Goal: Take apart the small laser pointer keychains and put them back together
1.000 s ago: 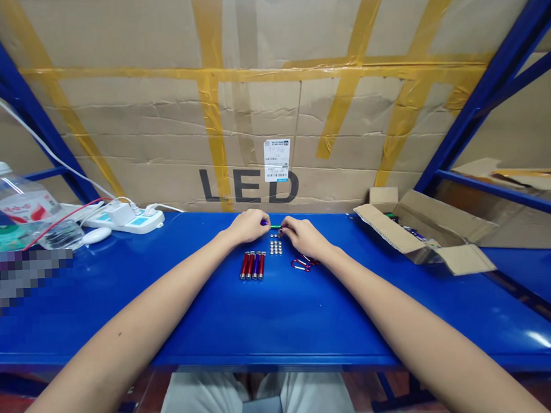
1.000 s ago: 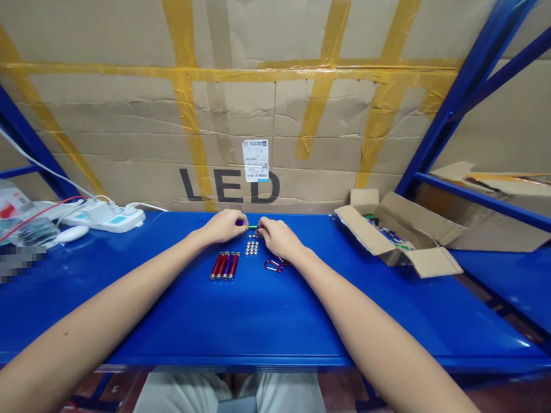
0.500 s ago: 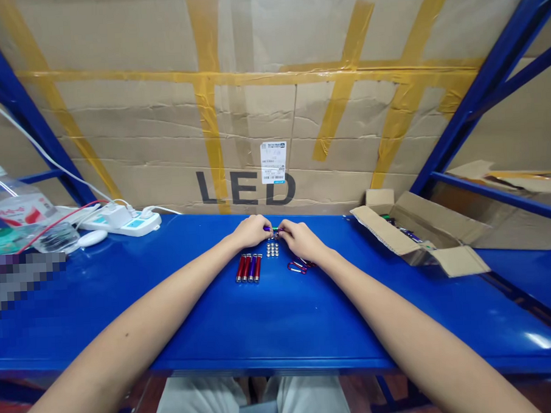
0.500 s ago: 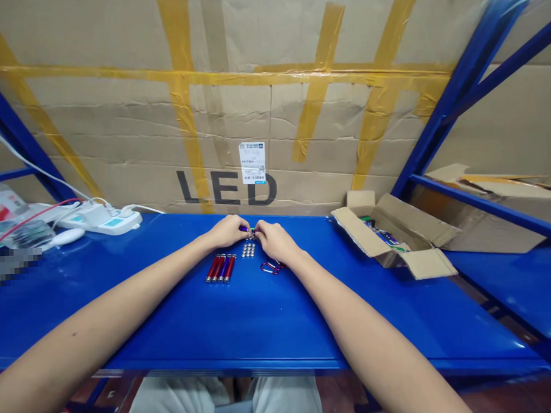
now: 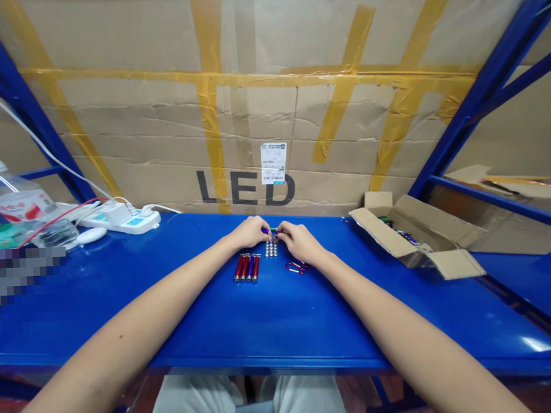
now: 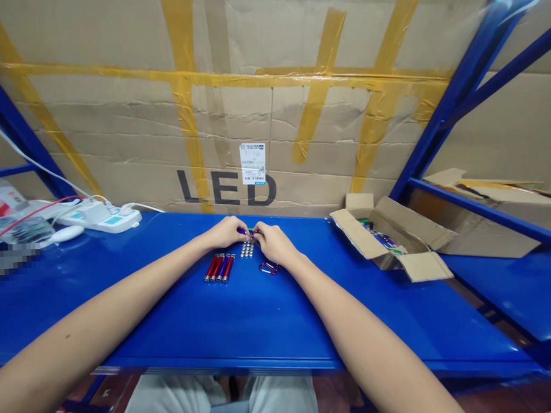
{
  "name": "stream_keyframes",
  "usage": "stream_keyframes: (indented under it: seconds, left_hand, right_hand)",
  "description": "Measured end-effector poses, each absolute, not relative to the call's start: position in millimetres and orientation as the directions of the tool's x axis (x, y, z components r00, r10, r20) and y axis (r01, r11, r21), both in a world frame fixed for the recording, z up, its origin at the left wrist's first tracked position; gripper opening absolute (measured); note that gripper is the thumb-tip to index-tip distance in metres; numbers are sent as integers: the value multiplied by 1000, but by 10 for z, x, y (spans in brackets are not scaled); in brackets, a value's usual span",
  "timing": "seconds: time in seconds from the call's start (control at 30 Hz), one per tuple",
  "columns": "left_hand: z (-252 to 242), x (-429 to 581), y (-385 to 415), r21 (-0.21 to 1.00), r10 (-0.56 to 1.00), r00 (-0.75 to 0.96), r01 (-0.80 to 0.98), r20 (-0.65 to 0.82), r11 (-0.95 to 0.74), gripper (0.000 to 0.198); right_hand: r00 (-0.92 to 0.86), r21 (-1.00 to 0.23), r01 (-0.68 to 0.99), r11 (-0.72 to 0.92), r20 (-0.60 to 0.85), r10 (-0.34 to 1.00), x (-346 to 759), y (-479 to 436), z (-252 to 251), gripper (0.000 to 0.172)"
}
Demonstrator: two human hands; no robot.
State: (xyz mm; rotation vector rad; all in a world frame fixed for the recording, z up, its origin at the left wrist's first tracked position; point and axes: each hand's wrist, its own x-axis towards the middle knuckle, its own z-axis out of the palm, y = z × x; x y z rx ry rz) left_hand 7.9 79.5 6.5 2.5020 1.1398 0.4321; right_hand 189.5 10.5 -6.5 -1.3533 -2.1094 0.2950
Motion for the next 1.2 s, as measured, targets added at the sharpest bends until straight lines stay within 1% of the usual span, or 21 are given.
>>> stream_keyframes:
  seconds: [0.13,0.2,0.3,0.37,0.43,0.57,0.63,0.7,0.77,0.97,1.1,1.2]
  left_hand:
    - [72,80,786,469,771,627,652,108,-596,19]
    - [101,61,775,485,775,621,646,115,-589,20]
    - [182,-43,749,497,798,576,647,179,-578,27]
    - [245,-168,724,463,832,510,696,219,-548,33]
    - [302,-314,688,396,860,481,765,173,-508,28]
    - [394,-542,573,257,910,416,880,-6,-400,18]
    - [434,-590,505,218,930,360,916,-80,-336,15]
    - [474,-604,444,206,940,306,940,-153,-273,15]
    - [507,-602,400,220,935,279,948,-216,-232,15]
    - [540,-589,329,331,886,313,922,-341,-198,8]
    - [544,-579,303,407,868,311,903,-387,-141,10]
    - [553,-577,298,418,876,281,903,-392,-102,7]
  right_hand:
    - [-281,-515,728,453,378,882,1877,80,-41,12]
    - [-252,-545,704,456,409,877,1872,57,-12,12]
    - [-162,-622,644,446,458,874,1892,23,45,13]
    - [-110,-664,613,429,465,878,1932,8,76,12]
    - [-87,-669,615,417,468,879,1989,5,95,11]
    - [-74,-613,688,390,474,877,2096,28,92,11]
    - [-88,-581,721,377,463,882,2123,39,80,13]
    - [-109,-557,743,372,447,888,2128,40,69,14]
    - [-125,-544,754,367,430,894,2118,30,65,14]
    - [-157,-526,777,346,370,916,2092,-6,90,14]
    - [-160,-536,776,333,343,926,2107,13,75,14]
    - [-171,-539,772,337,335,927,2118,31,48,13]
